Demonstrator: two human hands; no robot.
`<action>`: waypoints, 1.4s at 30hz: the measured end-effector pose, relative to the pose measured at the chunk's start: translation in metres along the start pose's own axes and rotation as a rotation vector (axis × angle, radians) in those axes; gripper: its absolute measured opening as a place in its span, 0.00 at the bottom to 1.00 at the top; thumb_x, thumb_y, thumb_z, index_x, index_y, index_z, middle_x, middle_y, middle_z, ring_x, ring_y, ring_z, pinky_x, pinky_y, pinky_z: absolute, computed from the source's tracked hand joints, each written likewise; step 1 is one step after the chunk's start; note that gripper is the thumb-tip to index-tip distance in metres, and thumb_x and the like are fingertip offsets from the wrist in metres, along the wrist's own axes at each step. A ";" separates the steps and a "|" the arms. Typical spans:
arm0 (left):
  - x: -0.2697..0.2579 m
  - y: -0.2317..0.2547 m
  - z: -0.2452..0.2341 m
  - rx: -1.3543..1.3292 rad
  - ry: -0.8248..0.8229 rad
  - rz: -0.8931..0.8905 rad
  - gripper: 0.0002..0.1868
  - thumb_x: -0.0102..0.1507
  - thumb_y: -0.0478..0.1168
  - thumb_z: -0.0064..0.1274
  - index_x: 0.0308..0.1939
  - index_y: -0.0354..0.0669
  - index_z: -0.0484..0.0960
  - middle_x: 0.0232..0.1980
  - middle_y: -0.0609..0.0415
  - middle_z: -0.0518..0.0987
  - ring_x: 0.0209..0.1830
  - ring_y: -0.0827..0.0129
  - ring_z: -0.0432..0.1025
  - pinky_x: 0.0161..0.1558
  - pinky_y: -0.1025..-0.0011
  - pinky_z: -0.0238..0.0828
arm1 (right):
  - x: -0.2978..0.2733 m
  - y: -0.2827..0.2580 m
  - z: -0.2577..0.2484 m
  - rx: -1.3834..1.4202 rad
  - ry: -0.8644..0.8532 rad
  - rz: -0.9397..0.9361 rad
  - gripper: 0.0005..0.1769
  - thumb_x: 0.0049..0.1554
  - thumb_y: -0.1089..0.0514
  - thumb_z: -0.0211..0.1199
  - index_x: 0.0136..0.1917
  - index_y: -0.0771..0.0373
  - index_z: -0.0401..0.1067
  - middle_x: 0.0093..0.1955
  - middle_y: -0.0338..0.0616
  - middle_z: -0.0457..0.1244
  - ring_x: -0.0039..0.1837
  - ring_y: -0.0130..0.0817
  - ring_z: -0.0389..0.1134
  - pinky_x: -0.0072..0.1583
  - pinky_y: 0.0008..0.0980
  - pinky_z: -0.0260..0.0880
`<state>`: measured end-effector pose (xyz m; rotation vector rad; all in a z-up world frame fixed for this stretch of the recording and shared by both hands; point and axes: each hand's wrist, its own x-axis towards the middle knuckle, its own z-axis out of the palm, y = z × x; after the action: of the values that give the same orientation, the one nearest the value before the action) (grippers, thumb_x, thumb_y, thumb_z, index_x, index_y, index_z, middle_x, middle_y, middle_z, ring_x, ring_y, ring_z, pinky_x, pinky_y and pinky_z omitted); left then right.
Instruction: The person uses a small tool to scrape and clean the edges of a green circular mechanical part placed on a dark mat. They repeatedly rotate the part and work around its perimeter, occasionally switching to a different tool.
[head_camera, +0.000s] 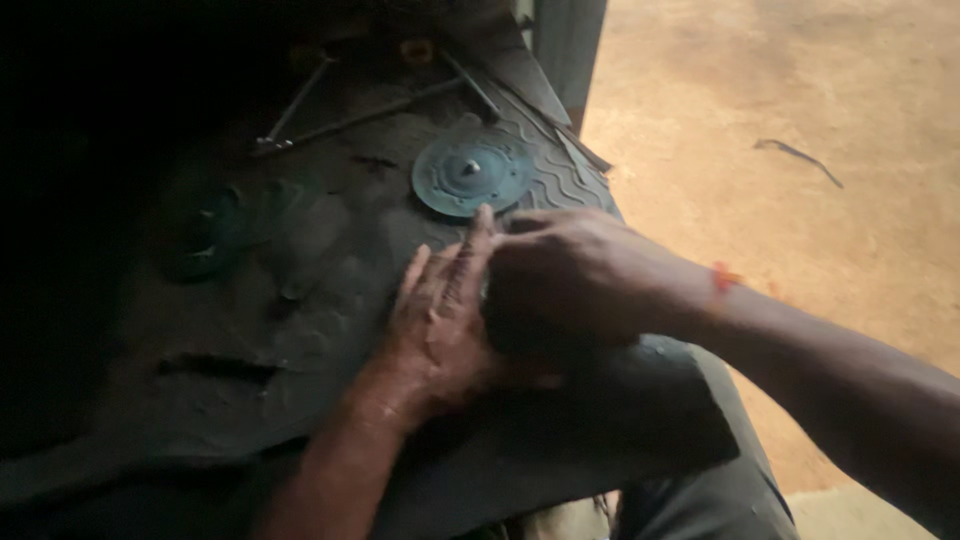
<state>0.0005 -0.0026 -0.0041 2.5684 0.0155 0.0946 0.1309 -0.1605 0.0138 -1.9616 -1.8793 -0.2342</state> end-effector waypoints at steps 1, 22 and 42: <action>0.001 0.000 -0.001 -0.012 0.021 0.026 0.86 0.36 0.72 0.72 0.79 0.42 0.30 0.77 0.48 0.64 0.79 0.55 0.53 0.77 0.46 0.32 | -0.002 0.001 -0.004 -0.018 -0.025 -0.024 0.09 0.52 0.56 0.69 0.48 0.53 0.77 0.48 0.37 0.67 0.52 0.32 0.68 0.54 0.32 0.72; 0.004 -0.009 0.010 0.164 -0.076 0.087 0.63 0.47 0.79 0.59 0.75 0.44 0.59 0.80 0.44 0.55 0.82 0.52 0.44 0.76 0.48 0.32 | 0.174 0.035 0.075 0.018 0.432 0.086 0.27 0.61 0.50 0.66 0.67 0.66 0.69 0.56 0.65 0.64 0.50 0.54 0.71 0.48 0.45 0.75; 0.003 -0.014 0.011 0.128 0.002 0.122 0.67 0.44 0.81 0.60 0.73 0.37 0.63 0.77 0.41 0.60 0.81 0.52 0.48 0.76 0.48 0.33 | 0.158 0.025 0.072 0.043 -0.132 -0.100 0.22 0.62 0.48 0.66 0.67 0.55 0.69 0.58 0.49 0.68 0.58 0.41 0.71 0.53 0.39 0.75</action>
<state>0.0047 0.0032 -0.0210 2.6961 -0.1386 0.1468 0.1566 0.0124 0.0073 -1.8991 -2.0508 -0.0941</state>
